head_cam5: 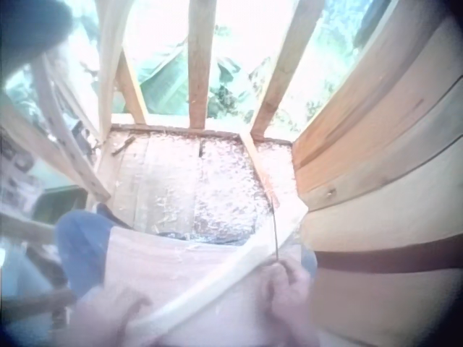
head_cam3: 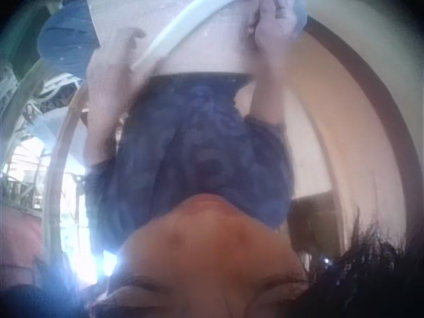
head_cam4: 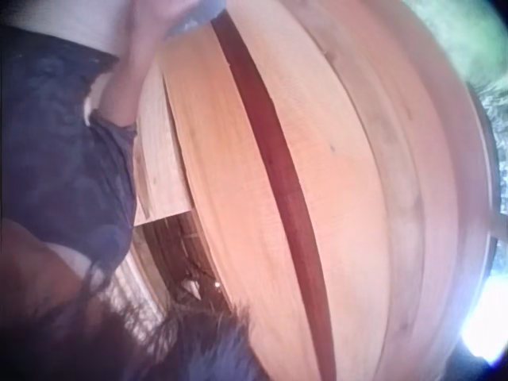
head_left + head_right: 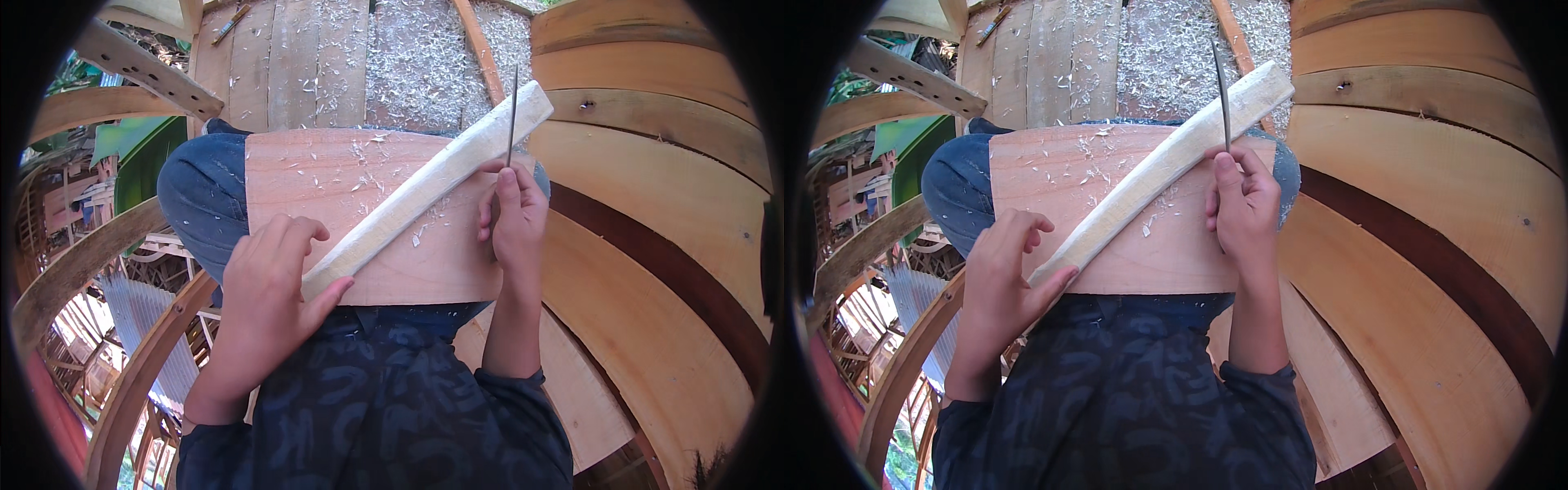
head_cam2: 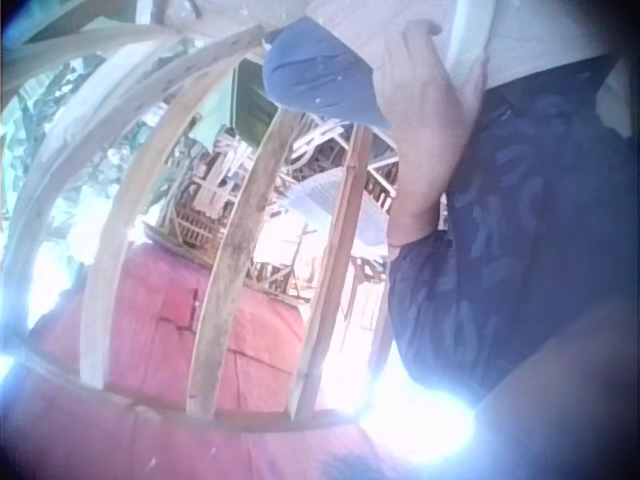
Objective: The person sits on a wooden platform and uses a curved knife to shave and shape a long, light-colored wooden stick. They hold the stick against a flat wooden board on their lap and repeatedly scrape the surface to remove thin shavings.
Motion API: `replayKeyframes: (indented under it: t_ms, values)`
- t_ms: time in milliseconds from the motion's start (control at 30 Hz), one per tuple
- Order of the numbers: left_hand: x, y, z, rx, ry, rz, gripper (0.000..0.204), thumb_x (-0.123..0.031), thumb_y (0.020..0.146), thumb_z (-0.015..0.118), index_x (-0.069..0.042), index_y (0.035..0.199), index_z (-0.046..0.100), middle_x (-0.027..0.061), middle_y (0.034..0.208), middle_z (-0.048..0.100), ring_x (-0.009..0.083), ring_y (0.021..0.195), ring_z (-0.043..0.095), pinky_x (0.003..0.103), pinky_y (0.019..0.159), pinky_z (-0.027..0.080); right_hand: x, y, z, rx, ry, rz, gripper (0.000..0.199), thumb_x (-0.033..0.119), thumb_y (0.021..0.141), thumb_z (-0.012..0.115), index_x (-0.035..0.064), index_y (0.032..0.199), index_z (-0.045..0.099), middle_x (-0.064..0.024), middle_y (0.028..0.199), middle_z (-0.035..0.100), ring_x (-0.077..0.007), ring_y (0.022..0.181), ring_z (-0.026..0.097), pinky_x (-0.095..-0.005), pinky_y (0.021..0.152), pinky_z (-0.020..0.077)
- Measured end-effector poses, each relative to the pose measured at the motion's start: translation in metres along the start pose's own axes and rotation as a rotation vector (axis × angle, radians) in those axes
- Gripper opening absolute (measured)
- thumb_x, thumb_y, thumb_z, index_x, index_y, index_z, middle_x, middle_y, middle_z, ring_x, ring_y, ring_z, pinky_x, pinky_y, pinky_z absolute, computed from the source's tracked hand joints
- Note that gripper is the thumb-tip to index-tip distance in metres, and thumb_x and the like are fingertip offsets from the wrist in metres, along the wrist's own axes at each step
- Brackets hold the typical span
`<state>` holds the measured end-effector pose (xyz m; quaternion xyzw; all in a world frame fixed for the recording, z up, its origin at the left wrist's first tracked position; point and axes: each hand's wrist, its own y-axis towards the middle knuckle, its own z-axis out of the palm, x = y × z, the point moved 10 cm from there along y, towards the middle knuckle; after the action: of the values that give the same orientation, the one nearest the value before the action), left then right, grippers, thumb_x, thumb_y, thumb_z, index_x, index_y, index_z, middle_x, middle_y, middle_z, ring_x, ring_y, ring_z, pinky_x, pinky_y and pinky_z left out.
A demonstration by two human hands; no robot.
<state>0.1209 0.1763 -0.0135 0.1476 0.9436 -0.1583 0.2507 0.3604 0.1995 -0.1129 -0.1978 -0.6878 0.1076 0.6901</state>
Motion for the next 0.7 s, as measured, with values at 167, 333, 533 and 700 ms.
replayKeyframes:
  t_ms: [167,333,533,700]
  values:
    - [0.004,-0.022,0.036,0.121,0.165,-0.129,0.05,-0.024,0.068,0.082,-0.007,0.107,0.056,0.01,0.088,0.057,0.0291,0.081,0.06,0.04,0.071,0.046,-0.012,-0.031,-0.016,-0.064,-0.315,-0.03,0.033,0.031,0.096,0.064,-0.0006,0.088,0.062,-0.0017,0.054,0.051,-0.0053,0.045,0.044,-0.0228,0.043,0.0318]
    - [0.012,-0.015,0.043,0.134,0.083,-0.111,0.038,-0.023,0.071,0.079,-0.005,0.098,0.059,0.0121,0.085,0.056,0.0323,0.081,0.061,0.042,0.068,0.048,0.006,-0.053,0.005,0.027,-0.697,-0.117,0.03,0.026,0.092,0.068,-0.0031,0.087,0.061,-0.0132,0.057,0.052,-0.0179,0.047,0.051,-0.0324,0.048,0.0383]
    - [0.017,-0.007,0.045,0.201,-0.032,-0.116,0.029,-0.021,0.077,0.075,-0.002,0.093,0.06,0.015,0.084,0.055,0.0372,0.074,0.061,0.044,0.063,0.048,0.02,-0.063,0.024,0.055,-0.885,-0.259,0.033,0.028,0.091,0.067,0.0011,0.075,0.056,-0.0183,0.062,0.059,-0.0356,0.055,0.061,-0.0411,0.05,0.0451]
    - [0.016,-0.009,0.045,0.161,-0.094,-0.111,0.028,-0.02,0.081,0.074,-0.002,0.094,0.058,0.0153,0.085,0.055,0.0386,0.075,0.062,0.044,0.063,0.049,0.025,-0.055,0.024,0.016,-1.084,-0.362,0.042,0.037,0.091,0.066,0.0033,0.069,0.054,-0.0162,0.061,0.059,-0.0359,0.053,0.06,-0.0419,0.047,0.0458]
